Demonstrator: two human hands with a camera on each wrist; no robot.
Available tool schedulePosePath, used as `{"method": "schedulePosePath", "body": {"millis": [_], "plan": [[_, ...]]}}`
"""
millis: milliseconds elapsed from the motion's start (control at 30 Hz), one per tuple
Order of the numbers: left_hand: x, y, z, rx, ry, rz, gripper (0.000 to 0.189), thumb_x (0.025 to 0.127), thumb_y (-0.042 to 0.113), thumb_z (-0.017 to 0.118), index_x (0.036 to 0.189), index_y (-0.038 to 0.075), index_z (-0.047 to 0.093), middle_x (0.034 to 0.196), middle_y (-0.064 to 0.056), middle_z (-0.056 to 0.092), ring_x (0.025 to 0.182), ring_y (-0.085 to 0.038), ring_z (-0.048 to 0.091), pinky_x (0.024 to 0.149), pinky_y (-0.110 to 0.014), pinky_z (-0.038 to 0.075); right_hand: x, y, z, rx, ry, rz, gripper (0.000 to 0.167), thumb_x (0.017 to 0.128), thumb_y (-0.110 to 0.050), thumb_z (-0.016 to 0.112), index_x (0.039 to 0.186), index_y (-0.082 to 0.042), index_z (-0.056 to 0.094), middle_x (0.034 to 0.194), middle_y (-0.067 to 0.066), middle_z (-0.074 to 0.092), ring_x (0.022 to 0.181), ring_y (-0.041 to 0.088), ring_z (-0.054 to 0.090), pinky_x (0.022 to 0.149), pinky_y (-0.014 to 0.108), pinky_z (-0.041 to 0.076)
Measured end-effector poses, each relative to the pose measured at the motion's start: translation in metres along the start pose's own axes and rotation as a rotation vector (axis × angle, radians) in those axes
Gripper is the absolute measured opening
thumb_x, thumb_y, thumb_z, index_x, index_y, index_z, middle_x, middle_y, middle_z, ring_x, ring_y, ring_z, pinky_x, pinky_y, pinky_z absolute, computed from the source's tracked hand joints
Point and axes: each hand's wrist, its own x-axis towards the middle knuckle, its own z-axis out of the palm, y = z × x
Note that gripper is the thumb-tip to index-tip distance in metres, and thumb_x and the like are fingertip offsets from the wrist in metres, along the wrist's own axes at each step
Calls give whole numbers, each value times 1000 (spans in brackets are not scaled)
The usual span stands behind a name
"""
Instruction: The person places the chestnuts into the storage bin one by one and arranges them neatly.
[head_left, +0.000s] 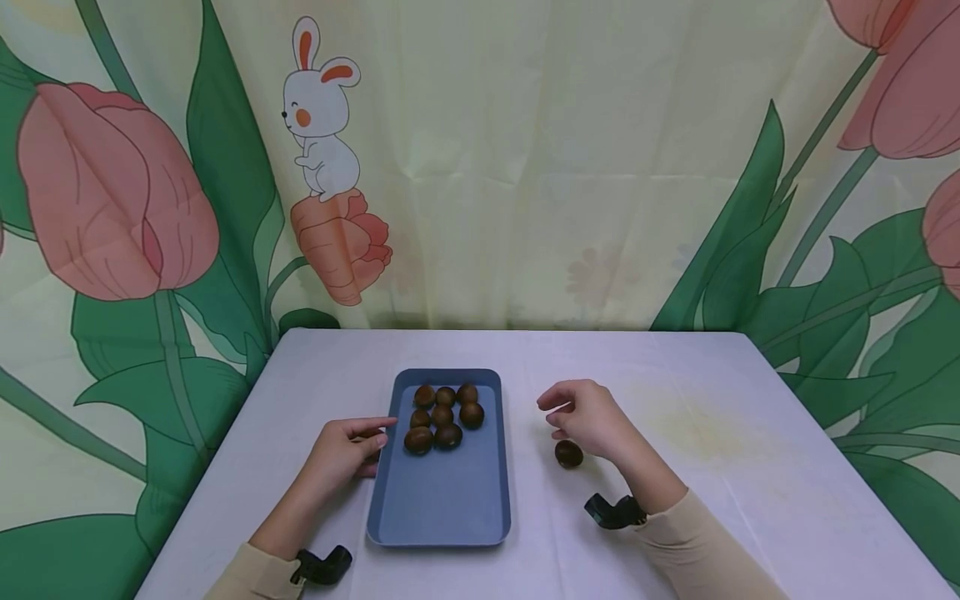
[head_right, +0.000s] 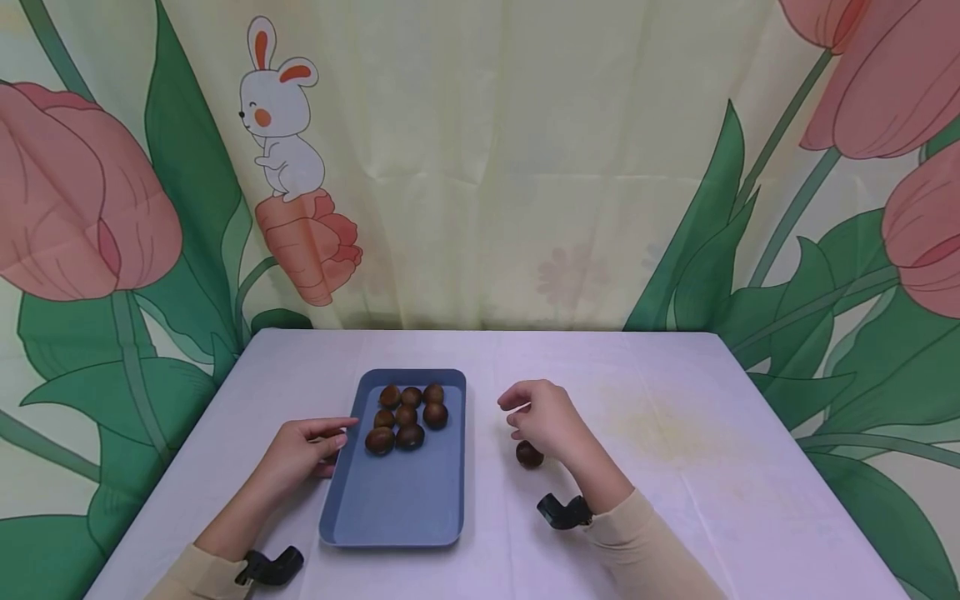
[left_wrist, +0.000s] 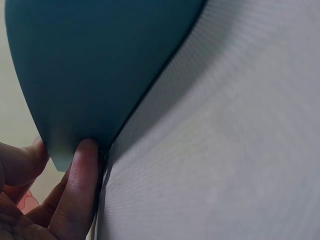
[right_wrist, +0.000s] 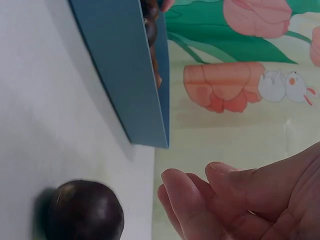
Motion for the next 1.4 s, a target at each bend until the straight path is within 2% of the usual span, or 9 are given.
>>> {"method": "schedulePosePath", "body": {"millis": [233, 533, 900, 1233, 1400], "plan": [[0, 1, 1, -6, -1, -6, 31, 103, 4, 69, 132, 10, 78, 123, -19, 72, 89, -17, 77, 69, -34, 69, -5, 15, -13, -112, 19, -47, 23, 96, 2, 70, 117, -4, 78, 116, 15, 79, 86, 16, 78, 84, 38, 66], [-2, 3, 1, 1, 1, 1, 31, 103, 4, 69, 132, 9, 78, 124, -20, 72, 89, -17, 76, 69, -33, 69, -9, 37, -25, -213, 20, -80, 21, 93, -3, 77, 113, -9, 80, 112, 7, 81, 101, 20, 75, 88, 41, 63], [-4, 5, 2, 3, -1, 3, 32, 103, 5, 70, 135, 8, 76, 124, -20, 72, 89, -17, 76, 67, -34, 68, -11, 54, -18, -151, -26, -45, 24, 88, -3, 83, 111, -9, 79, 106, 3, 81, 97, 17, 76, 79, 31, 61], [-4, 5, 2, 0, -7, 7, 33, 103, 6, 70, 135, 8, 76, 125, -20, 71, 89, -16, 75, 68, -34, 68, -11, 58, -9, -152, -35, -63, 28, 85, -3, 87, 111, -9, 78, 100, 0, 80, 91, 14, 73, 77, 32, 60], [-3, 5, 2, -3, -1, 1, 33, 103, 6, 70, 135, 8, 76, 124, -19, 71, 88, -16, 75, 67, -34, 68, -10, 56, -5, -111, -53, -46, 28, 86, -3, 87, 111, -8, 77, 100, 1, 78, 89, 15, 72, 76, 31, 61]]}}
